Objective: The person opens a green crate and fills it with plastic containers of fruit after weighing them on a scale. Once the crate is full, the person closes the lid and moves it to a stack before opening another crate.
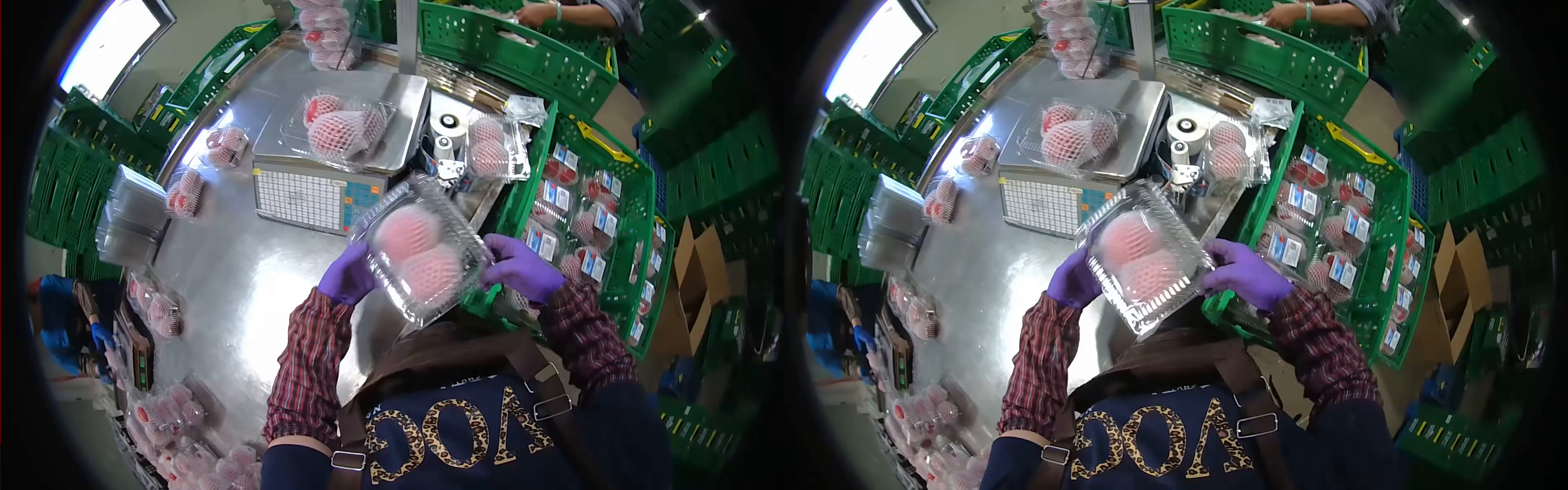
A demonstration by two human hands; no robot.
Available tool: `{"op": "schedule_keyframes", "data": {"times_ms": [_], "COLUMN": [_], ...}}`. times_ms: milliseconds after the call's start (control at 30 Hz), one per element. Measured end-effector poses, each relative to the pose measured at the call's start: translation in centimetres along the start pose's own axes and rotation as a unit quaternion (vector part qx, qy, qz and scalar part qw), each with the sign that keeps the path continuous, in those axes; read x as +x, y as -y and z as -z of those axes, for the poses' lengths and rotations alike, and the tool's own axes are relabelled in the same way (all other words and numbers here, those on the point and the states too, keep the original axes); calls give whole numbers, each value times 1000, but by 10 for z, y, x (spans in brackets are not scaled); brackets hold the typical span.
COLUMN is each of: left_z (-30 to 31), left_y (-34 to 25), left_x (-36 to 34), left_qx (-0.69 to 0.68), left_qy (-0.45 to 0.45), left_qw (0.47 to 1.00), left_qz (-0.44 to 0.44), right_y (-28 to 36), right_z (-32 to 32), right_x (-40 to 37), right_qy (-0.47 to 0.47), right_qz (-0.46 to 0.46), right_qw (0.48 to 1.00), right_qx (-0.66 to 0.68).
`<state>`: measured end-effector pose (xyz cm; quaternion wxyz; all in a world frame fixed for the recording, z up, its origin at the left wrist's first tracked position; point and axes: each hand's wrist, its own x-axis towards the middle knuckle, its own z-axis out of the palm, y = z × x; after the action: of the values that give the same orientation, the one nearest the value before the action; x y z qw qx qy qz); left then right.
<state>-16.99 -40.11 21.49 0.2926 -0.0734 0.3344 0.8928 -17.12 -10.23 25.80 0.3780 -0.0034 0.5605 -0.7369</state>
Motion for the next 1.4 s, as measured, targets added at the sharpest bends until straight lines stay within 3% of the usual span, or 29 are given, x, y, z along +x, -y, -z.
{"op": "schedule_keyframes", "data": {"times_ms": [33, 100, 133, 167, 267, 333, 367, 400, 500, 567, 633, 667, 700, 733, 800, 833, 867, 967, 1033, 1100, 1167, 1200, 1233, 1267, 1300, 1367, 1400], "left_z": [8, -5, 5, 15, 5, -19, -24, -31, -51, -63, -76, -58, -72, -86, -101, -100, -79, 29, 121, 188, 240, 250, 246, 238, 226, 197, 260], "left_y": [6, 15, 23, 31, 42, 40, 40, 42, 48, 52, 56, 70, 74, 78, 87, 74, 71, 57, 54, 34, 7, -14, -30, -45, -53, -59, -62], "left_x": [-7, -28, -32, -33, -32, -31, -27, -23, -3, 8, 15, 31, 40, 44, 52, 35, 34, -10, -62, -139, -233, -276, -325, -370, -410, -476, -531], "left_qx": [-42, -56, -71, -87, -50, 48, 61, 50, 27, 5, -17, -22, -29, 53, 204, 94, 96, 89, -4, -29, 58, 198, 458, 579, 666, 773, 738], "left_qy": [-17, -69, -84, -98, -133, -175, -192, -198, -199, -200, -218, -144, -85, -85, -73, -25, -37, -263, -406, -526, -646, -727, -809, -794, -742, -568, -615], "left_qw": [999, 995, 993, 989, 977, 958, 950, 947, 945, 944, 950, 971, 990, 980, 931, 978, 979, 942, 879, 784, 659, 548, 324, 174, 59, -82, 8], "left_qz": [27, -38, -53, -69, -158, -224, -240, -249, -257, -261, -223, -188, -108, -173, -293, -183, -174, -190, -248, -329, -381, -364, -176, -66, 52, 269, 279], "right_y": [2, 14, 18, 18, 1, 6, 12, 30, 25, 26, 5, -19, -39, -51, -71, -80, -83, -91, -90, -89, -83, -78, -73, -64, -54, -23, -5], "right_z": [6, 22, 37, 53, 80, 74, 65, 28, -43, -42, -10, 14, 34, 46, 79, 95, 109, 144, 153, 163, 167, 172, 174, 174, 170, 152, 134], "right_x": [5, 29, 51, 73, 111, 101, 90, 69, 49, 40, 29, 28, 27, 16, -8, -13, -15, -12, -13, -8, -6, -4, 0, 2, 2, 2, 6], "right_qy": [-43, -125, -263, -371, -320, -313, -292, -206, -212, -324, -364, -289, -191, -147, -220, -246, -268, -308, -324, -335, -344, -349, -354, -358, -364, -372, -371], "right_qz": [44, 132, 273, 384, 181, 213, 214, 221, 264, 289, 348, 338, 291, 219, 182, 170, 161, 137, 124, 117, 115, 115, 119, 127, 134, 158, 172], "right_qw": [995, 951, 796, 550, 570, 777, 855, 946, 871, 701, 767, 867, 935, 943, 950, 951, 949, 939, 932, 923, 914, 908, 902, 894, 885, 868, 864], "right_qx": [-83, -249, -472, -642, -735, -503, -372, -120, -356, -566, -398, -226, 67, 204, 128, 78, 34, -62, -109, -149, -183, -201, -218, -238, -258, -289, -294]}}
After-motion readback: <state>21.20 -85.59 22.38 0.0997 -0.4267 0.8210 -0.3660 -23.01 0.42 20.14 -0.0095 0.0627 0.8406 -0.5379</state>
